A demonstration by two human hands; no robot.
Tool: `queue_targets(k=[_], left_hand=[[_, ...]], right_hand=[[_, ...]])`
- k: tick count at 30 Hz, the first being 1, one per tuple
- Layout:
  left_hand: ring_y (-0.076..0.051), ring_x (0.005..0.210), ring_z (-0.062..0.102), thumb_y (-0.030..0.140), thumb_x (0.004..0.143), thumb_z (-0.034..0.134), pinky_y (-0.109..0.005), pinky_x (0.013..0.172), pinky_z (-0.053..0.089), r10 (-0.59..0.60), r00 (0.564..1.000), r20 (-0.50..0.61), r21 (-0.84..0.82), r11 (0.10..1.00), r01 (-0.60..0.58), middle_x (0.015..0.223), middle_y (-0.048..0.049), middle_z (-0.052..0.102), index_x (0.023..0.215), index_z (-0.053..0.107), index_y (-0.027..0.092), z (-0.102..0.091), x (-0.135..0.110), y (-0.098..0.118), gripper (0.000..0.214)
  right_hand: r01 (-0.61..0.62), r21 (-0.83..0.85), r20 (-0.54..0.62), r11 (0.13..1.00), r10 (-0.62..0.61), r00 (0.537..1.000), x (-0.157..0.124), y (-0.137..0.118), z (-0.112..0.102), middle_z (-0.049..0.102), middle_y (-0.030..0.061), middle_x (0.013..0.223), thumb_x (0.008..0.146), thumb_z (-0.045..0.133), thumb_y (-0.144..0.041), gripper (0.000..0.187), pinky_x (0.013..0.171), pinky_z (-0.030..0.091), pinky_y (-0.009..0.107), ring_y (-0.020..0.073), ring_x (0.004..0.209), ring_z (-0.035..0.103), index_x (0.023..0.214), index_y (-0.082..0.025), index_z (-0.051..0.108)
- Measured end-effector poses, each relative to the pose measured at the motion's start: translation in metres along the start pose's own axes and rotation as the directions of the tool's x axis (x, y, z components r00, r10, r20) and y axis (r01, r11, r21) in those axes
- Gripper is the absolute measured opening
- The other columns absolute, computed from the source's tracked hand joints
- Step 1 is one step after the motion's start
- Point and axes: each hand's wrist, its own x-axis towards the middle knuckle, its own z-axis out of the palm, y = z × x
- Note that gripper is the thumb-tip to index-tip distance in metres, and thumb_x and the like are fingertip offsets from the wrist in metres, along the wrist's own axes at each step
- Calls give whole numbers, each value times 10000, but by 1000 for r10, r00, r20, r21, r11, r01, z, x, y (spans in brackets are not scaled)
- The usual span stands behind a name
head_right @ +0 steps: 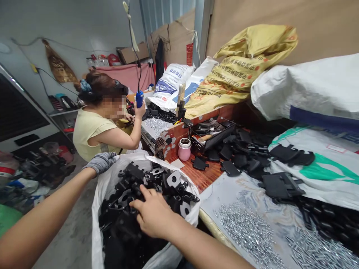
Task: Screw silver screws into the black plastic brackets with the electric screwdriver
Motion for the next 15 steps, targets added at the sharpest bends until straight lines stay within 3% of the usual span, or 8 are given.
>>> queue_targets(k=[3, 5, 7, 8, 10, 11, 13, 15], left_hand=[[-232, 1095, 679, 428, 935, 473, -295, 955, 492, 13, 1000, 13, 18, 1000, -13, 1130, -65, 755, 1144, 698, 200, -3, -1, 6, 383], [-231, 1037, 689, 423, 953, 501, -369, 945, 513, 20, 1000, 22, 32, 999, -20, 1099, -76, 746, 1126, 685, 165, -11, -3, 10, 360], [-239, 1024, 679, 408, 944, 556, -439, 940, 523, 44, 999, 7, 41, 998, -44, 1106, -77, 721, 1119, 667, 134, -23, -3, 22, 344], [-249, 1043, 668, 397, 936, 580, -462, 948, 520, 74, 997, -10, 40, 996, -74, 1128, -75, 706, 1126, 658, 127, -28, -3, 34, 339], [-270, 1108, 637, 372, 937, 587, -481, 984, 501, 180, 982, -52, 19, 984, -179, 1199, -75, 672, 1178, 631, 129, -35, -1, 74, 345], [-264, 1128, 628, 365, 948, 569, -485, 997, 493, 254, 965, -63, 3, 967, -254, 1228, -82, 659, 1208, 615, 138, -35, -1, 102, 348], [-225, 1141, 622, 380, 978, 511, -462, 1012, 485, 421, 906, -55, -38, 905, -423, 1251, -81, 654, 1241, 599, 166, -26, -4, 171, 350], [-213, 1054, 656, 422, 948, 560, -442, 967, 515, 538, 843, 27, -59, 842, -535, 1147, -67, 696, 1139, 654, 168, -6, -10, 244, 331]], right_hand=[[42, 147, -14, 988, -40, 999, -22, 5, 4, 305, 125, 1598, 894, 493, -151, 545, 1129, 351, 477, 290, 1451, 331, 1421, -287, 506], [66, 185, -194, 981, -29, 981, -39, 8, 2, 496, 134, 1465, 891, 469, -118, 473, 1098, 370, 471, 275, 1370, 438, 1334, -248, 570], [76, 225, -361, 971, 11, 933, -59, 9, -1, 667, 102, 1191, 924, 439, -141, 302, 990, 433, 427, 247, 1141, 590, 1141, -225, 631], [56, 278, -383, 959, 57, 922, -71, 8, -3, 698, 73, 1046, 946, 433, -177, 236, 902, 464, 383, 222, 993, 631, 1081, -226, 620], [-43, 408, -294, 912, 176, 940, -94, 6, -4, 691, 25, 863, 959, 480, -279, 206, 732, 478, 310, 193, 786, 637, 1145, -241, 561], [-102, 450, -228, 887, 225, 948, -105, 5, -4, 689, 18, 844, 948, 513, -323, 294, 700, 480, 299, 198, 770, 643, 1231, -246, 515], [-180, 477, -161, 860, 287, 944, -129, 5, -4, 705, 36, 906, 946, 519, -391, 441, 741, 508, 319, 225, 846, 673, 1356, -256, 434], [-179, 473, -214, 863, 309, 927, -157, 9, -3, 705, 69, 1088, 986, 430, -408, 394, 857, 521, 357, 244, 1005, 677, 1359, -284, 455]])
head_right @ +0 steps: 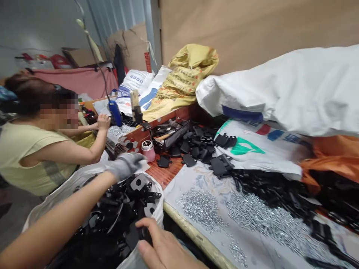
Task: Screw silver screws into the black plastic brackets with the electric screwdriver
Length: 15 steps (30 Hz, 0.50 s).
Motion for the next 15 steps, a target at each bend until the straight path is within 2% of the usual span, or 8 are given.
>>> queue_targets(k=[2, 4, 6, 8, 12, 14, 15], left_hand=[[-208, 1018, 664, 401, 925, 606, -438, 927, 538, 36, 997, 74, 6, 999, -36, 1122, -73, 695, 1116, 656, 164, 26, 30, 55, 309], [-218, 1037, 655, 365, 916, 628, -451, 916, 545, 15, 995, 103, 19, 1000, -18, 1162, -83, 672, 1142, 637, 152, 48, 53, 91, 311], [-220, 1045, 650, 345, 919, 626, -449, 906, 552, -11, 995, 97, 13, 1000, 10, 1190, -87, 655, 1169, 622, 155, 59, 68, 109, 315], [-218, 1040, 649, 340, 924, 619, -444, 899, 554, -24, 997, 67, -19, 999, 26, 1190, -86, 651, 1173, 618, 157, 60, 74, 114, 309], [-224, 1032, 645, 325, 920, 615, -458, 912, 539, -9, 999, -37, -174, 985, 3, 1153, -88, 655, 1145, 613, 142, 49, 65, 127, 291], [-227, 1019, 652, 294, 952, 524, -454, 918, 541, 31, 996, -84, -308, 950, -55, 1115, -104, 667, 1143, 596, 118, 48, 44, 149, 270], [-224, 1007, 660, 282, 967, 452, -437, 913, 551, 69, 993, -95, -386, 917, -100, 1091, -110, 678, 1145, 590, 111, 50, 29, 163, 283]], right_hand=[[12, -2, -123, 1000, -12, 992, -27, 13, -12, 674, 60, 1226, 1006, 396, -401, 339, 916, 525, 347, 233, 1093, 665, 1313, -318, 513], [14, -32, -264, 999, -22, 964, -55, 29, -24, 668, 46, 1250, 993, 456, -381, 323, 927, 538, 320, 222, 1118, 661, 1300, -344, 550], [-2, -78, -411, 997, -30, 911, -82, 47, -34, 668, 57, 1253, 976, 502, -369, 355, 926, 552, 316, 229, 1137, 656, 1324, -349, 567], [-45, -117, -537, 992, -25, 843, -105, 65, -42, 660, 81, 1274, 968, 513, -380, 389, 920, 565, 338, 251, 1165, 645, 1350, -332, 570], [-145, -36, -762, 989, 66, 644, -132, 87, -57, 703, 101, 1153, 968, 517, -399, 359, 857, 588, 350, 241, 1036, 691, 1291, -262, 591], [-133, -11, -853, 991, 61, 519, -138, 89, -68, 715, 87, 1081, 974, 520, -376, 284, 824, 585, 326, 215, 965, 699, 1207, -238, 607], [-117, -35, -894, 993, 21, 447, -140, 89, -74, 715, 84, 1073, 975, 525, -357, 253, 818, 582, 319, 207, 959, 697, 1178, -233, 611]])
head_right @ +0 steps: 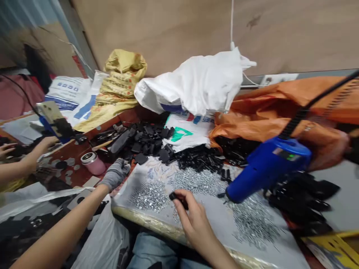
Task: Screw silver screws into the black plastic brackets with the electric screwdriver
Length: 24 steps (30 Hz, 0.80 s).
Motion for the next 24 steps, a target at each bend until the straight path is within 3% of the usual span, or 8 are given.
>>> queue_targets(k=[2, 4, 6, 9, 14, 18, 22, 24], left_hand=[[-198, 1005, 677, 320, 989, 307, -371, 890, 579, 108, 993, 40, -196, 976, -98, 1077, -84, 706, 1180, 581, 155, 18, -35, 31, 373], [-191, 1050, 678, 383, 979, 288, -333, 900, 587, 214, 974, 71, -366, 914, -174, 1087, -60, 727, 1158, 617, 217, 38, -72, 62, 410], [-223, 1054, 693, 429, 944, 382, -376, 903, 597, 276, 960, 58, -653, 738, -173, 1088, -69, 737, 1149, 625, 231, 56, -103, 88, 374], [-248, 982, 724, 416, 830, 583, -406, 843, 623, 303, 952, 48, -789, 596, -150, 1104, -76, 743, 1097, 604, 243, 73, -128, 114, 319], [-227, 961, 736, 287, 707, 704, -393, 908, 609, 278, 950, -140, -779, 561, -279, 1036, -53, 754, 991, 592, 253, 96, -137, 132, 307], [-230, 991, 736, 282, 716, 706, -400, 946, 596, 332, 939, -83, -778, 567, -270, 1086, -54, 755, 1027, 591, 269, 110, -140, 135, 332], [-228, 959, 743, 290, 711, 692, -385, 902, 612, 382, 924, -33, -771, 578, -266, 1044, -51, 766, 1003, 594, 265, 113, -129, 133, 309], [-223, 947, 745, 276, 714, 686, -385, 887, 616, 416, 909, -25, -761, 582, -287, 1036, -45, 766, 1004, 591, 267, 116, -122, 129, 305]], right_hand=[[118, -24, -184, 993, -120, 975, 10, 0, -8, 714, 82, 1083, 971, 538, -302, 228, 831, 573, 326, 199, 970, 691, 1173, -229, 615], [277, -84, -286, 957, -289, 913, 18, 1, -15, 725, 77, 1071, 962, 549, -235, 236, 860, 560, 358, 202, 981, 688, 1185, -234, 628], [387, -154, -291, 909, -416, 861, 22, 4, -21, 740, 69, 1057, 956, 552, -184, 267, 890, 542, 403, 213, 995, 688, 1198, -244, 645], [388, -208, -286, 898, -435, 854, 22, 11, -29, 754, 64, 1045, 946, 575, -166, 281, 884, 538, 427, 224, 1002, 688, 1197, -250, 669], [324, -104, -308, 940, -340, 889, 11, 19, -41, 766, 65, 950, 920, 612, -167, 226, 789, 580, 365, 198, 870, 706, 1119, -209, 712], [110, -37, -318, 993, -116, 941, 1, 22, -47, 759, 72, 879, 930, 593, -230, 204, 678, 591, 313, 181, 741, 703, 1077, -183, 727], [194, -74, -326, 978, -207, 923, -10, 25, -46, 737, 72, 860, 932, 570, -196, 235, 714, 588, 331, 191, 784, 690, 1122, -185, 708], [127, -74, -333, 989, -144, 932, -13, 27, -41, 737, 75, 888, 936, 566, -201, 228, 736, 590, 331, 191, 801, 693, 1117, -189, 705]])
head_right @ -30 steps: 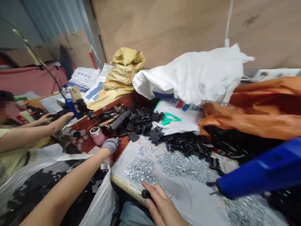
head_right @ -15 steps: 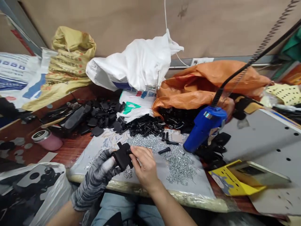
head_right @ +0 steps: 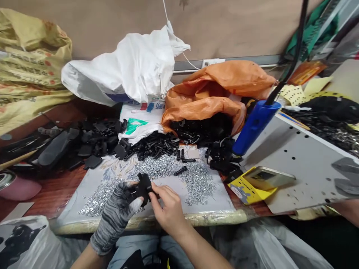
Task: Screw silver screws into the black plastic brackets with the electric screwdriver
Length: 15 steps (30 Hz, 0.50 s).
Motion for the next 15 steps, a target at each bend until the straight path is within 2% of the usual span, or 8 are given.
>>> queue_targets(k=[3, 6, 9, 11, 13, 14, 15], left_hand=[[-222, 947, 744, 275, 722, 691, -393, 901, 609, 31, 999, 19, 20, 999, -31, 1029, -50, 765, 1003, 595, 263, -4, 2, -11, 297], [-234, 975, 740, 287, 730, 692, -401, 925, 599, 46, 999, 10, 37, 998, -46, 1053, -72, 760, 1029, 605, 249, -10, 0, -22, 314], [-254, 1087, 709, 292, 733, 693, -424, 1007, 560, 66, 998, 11, 83, 994, -67, 1163, -90, 743, 1108, 634, 247, -14, -2, -30, 383], [-268, 1097, 706, 327, 734, 698, -440, 1027, 548, 18, 997, 70, 96, 995, -24, 1170, -89, 748, 1095, 684, 247, -15, -3, -34, 370], [-273, 1034, 731, 370, 728, 707, -435, 985, 575, -43, 992, 118, 82, 996, 33, 1098, -73, 777, 1026, 733, 260, -14, -3, -35, 319], [-269, 991, 744, 380, 725, 710, -424, 951, 594, -59, 990, 125, 70, 996, 51, 1051, -61, 790, 995, 746, 271, -14, -3, -34, 294], [-264, 953, 753, 382, 717, 718, -411, 921, 607, -65, 990, 129, 63, 996, 57, 1011, -47, 798, 969, 752, 282, -13, -3, -33, 272]], right_hand=[[-89, -10, -20, 996, 89, 996, -4, 1, 9, 741, 78, 919, 945, 558, -215, 217, 765, 594, 325, 193, 831, 702, 1100, -189, 708], [-23, -32, -11, 999, 22, 1000, -6, -3, 16, 733, 76, 896, 945, 554, -184, 241, 749, 590, 321, 189, 820, 689, 1139, -184, 697], [55, -93, 88, 994, -47, 995, -7, -16, 14, 719, 87, 981, 954, 506, -132, 342, 823, 583, 358, 198, 913, 666, 1255, -212, 647], [99, -110, 247, 989, -69, 967, -3, -26, 4, 697, 97, 1100, 957, 450, -101, 429, 889, 574, 380, 204, 1020, 641, 1334, -243, 598], [100, -101, 434, 990, -47, 900, 8, -34, -14, 682, 81, 1191, 951, 464, -110, 444, 945, 563, 387, 201, 1101, 630, 1343, -275, 593], [85, -111, 467, 990, -24, 884, 15, -35, -26, 676, 71, 1228, 948, 495, -135, 422, 966, 556, 391, 203, 1134, 627, 1326, -285, 605], [64, -134, 435, 989, 1, 901, 23, -35, -38, 665, 68, 1264, 944, 530, -169, 403, 974, 553, 395, 208, 1160, 624, 1321, -288, 606]])
